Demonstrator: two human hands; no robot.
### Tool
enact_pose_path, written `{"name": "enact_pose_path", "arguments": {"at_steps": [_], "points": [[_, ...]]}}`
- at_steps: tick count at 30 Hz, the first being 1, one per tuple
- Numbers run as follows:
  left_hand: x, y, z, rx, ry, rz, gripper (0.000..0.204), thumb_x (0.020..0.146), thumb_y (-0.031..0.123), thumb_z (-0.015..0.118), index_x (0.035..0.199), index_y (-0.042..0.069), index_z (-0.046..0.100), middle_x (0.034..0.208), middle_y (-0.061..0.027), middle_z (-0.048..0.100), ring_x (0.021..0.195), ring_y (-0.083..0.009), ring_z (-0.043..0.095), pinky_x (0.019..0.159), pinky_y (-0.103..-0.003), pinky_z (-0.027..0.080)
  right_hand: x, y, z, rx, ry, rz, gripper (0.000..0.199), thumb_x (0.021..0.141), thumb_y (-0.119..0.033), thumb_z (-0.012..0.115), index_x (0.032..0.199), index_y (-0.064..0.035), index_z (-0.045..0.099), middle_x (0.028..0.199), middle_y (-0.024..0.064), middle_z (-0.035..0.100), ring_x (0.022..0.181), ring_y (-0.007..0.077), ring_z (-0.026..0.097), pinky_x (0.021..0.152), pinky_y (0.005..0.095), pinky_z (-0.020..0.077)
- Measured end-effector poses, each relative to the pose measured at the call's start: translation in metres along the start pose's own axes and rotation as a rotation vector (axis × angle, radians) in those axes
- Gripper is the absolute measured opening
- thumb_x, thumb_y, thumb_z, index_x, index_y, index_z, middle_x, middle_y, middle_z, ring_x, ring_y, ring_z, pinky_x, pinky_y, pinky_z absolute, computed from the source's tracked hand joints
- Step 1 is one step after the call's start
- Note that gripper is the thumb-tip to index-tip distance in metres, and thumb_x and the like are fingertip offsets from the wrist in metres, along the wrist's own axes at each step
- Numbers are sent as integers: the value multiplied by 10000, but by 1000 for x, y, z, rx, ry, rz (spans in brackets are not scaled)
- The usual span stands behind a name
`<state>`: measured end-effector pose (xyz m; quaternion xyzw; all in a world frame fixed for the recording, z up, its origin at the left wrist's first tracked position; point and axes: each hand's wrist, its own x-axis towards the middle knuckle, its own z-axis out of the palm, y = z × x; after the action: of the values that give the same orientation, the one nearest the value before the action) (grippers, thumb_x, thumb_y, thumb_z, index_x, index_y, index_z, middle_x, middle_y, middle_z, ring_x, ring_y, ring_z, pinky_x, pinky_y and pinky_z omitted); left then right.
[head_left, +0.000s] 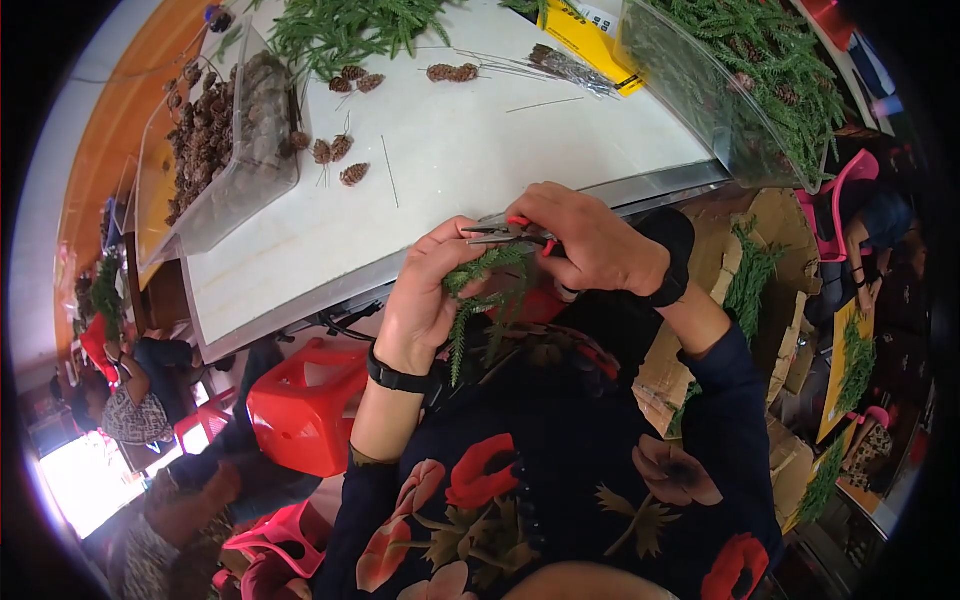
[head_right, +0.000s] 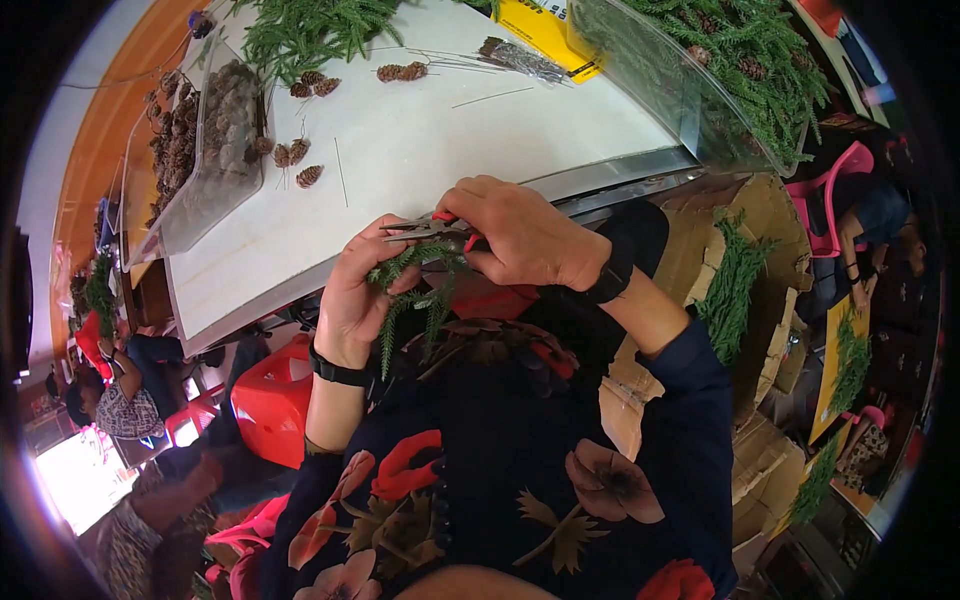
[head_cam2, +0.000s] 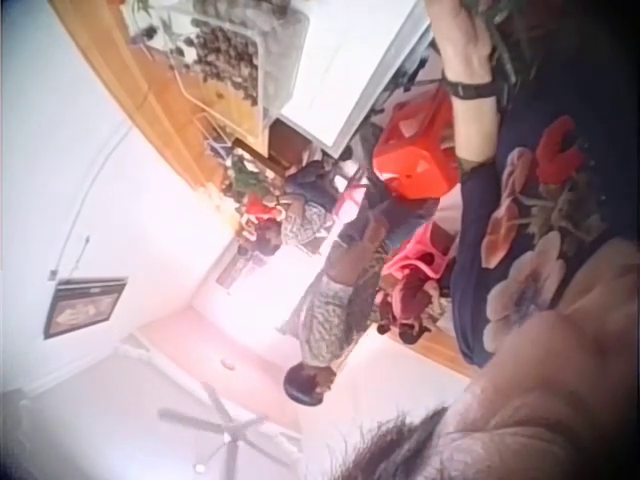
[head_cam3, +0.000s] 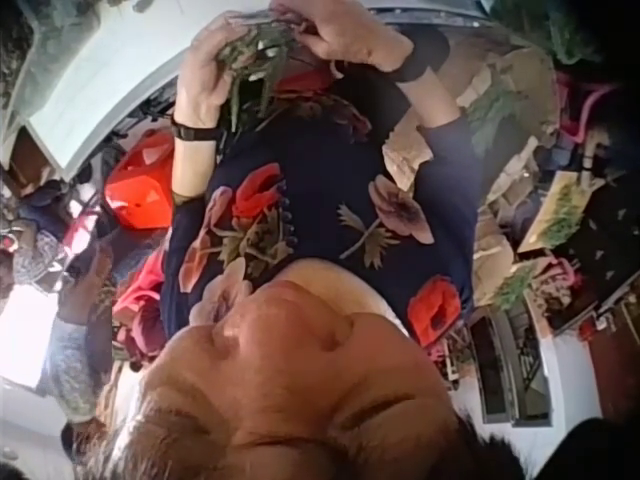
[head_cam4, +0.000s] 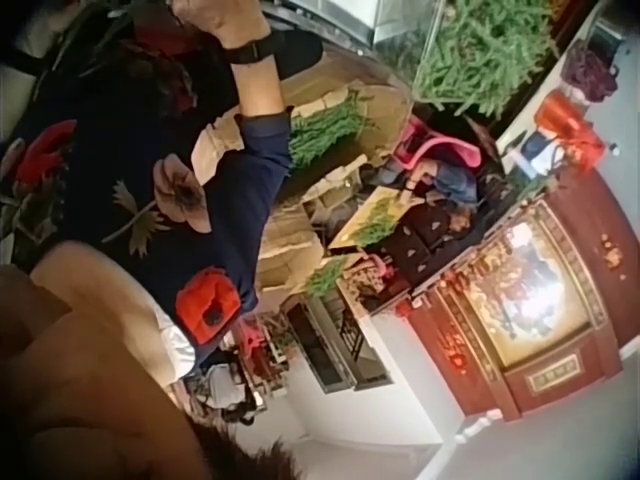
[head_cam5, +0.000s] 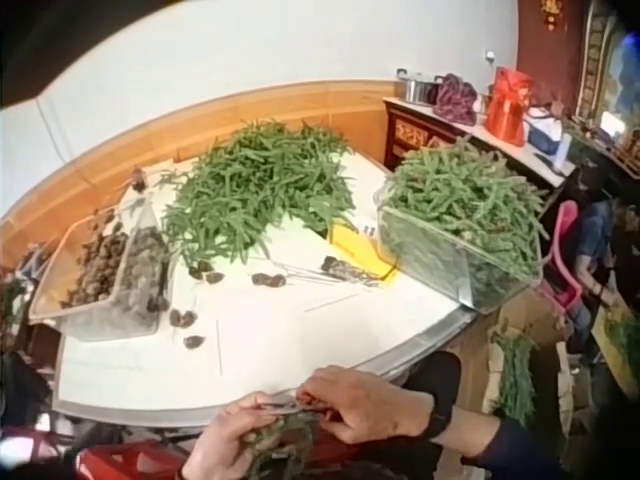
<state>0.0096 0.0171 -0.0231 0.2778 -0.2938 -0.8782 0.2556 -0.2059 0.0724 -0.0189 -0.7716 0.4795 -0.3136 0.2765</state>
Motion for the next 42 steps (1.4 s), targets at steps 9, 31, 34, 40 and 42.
{"name": "enact_pose_path", "arguments": {"at_steps": [9, 31, 34, 40, 42], "points": [[-2, 4, 13, 109, 98, 29, 123, 865, 48, 564, 970, -7, 595, 861, -47, 634, 616, -64, 484, 526, -186, 360, -3, -3, 8, -66, 55, 50, 338, 673, -57, 652, 976, -38, 504, 863, 134, 510, 816, 364, 527, 682, 414, 435], [-2, 1, 17, 112, 20, -37, 106, 875, 55, 561, 974, 20, 574, 928, -86, 668, 666, -53, 536, 524, -159, 371, -4, 3, 19, -52, 214, -93, 269, 673, -37, 671, 886, -52, 509, 747, 105, 500, 655, 328, 539, 559, 385, 418], [-4, 6, 21, 95, -45, -114, 101, 884, 58, 552, 972, 16, 576, 930, -102, 664, 660, -57, 539, 512, -153, 368, 2, 1, 13, -107, 234, -145, 275, 678, -46, 683, 894, -52, 512, 747, 108, 505, 647, 329, 534, 556, 386, 417], [-3, 3, 8, 52, -55, -205, 120, 895, 68, 558, 991, -1, 578, 939, -113, 664, 657, -62, 543, 504, -153, 372, -1, 1, 11, -117, 206, -192, 268, 698, -66, 700, 898, -49, 524, 732, 97, 500, 628, 317, 525, 550, 384, 418], [-4, 1, 13, 20, -66, -178, 129, 897, 71, 570, 997, -11, 583, 933, -111, 667, 659, -63, 550, 507, -157, 379, -4, -1, 12, -66, 163, -116, 232, 742, -124, 687, 879, -42, 519, 741, 123, 538, 668, 342, 562, 584, 405, 447]]}}
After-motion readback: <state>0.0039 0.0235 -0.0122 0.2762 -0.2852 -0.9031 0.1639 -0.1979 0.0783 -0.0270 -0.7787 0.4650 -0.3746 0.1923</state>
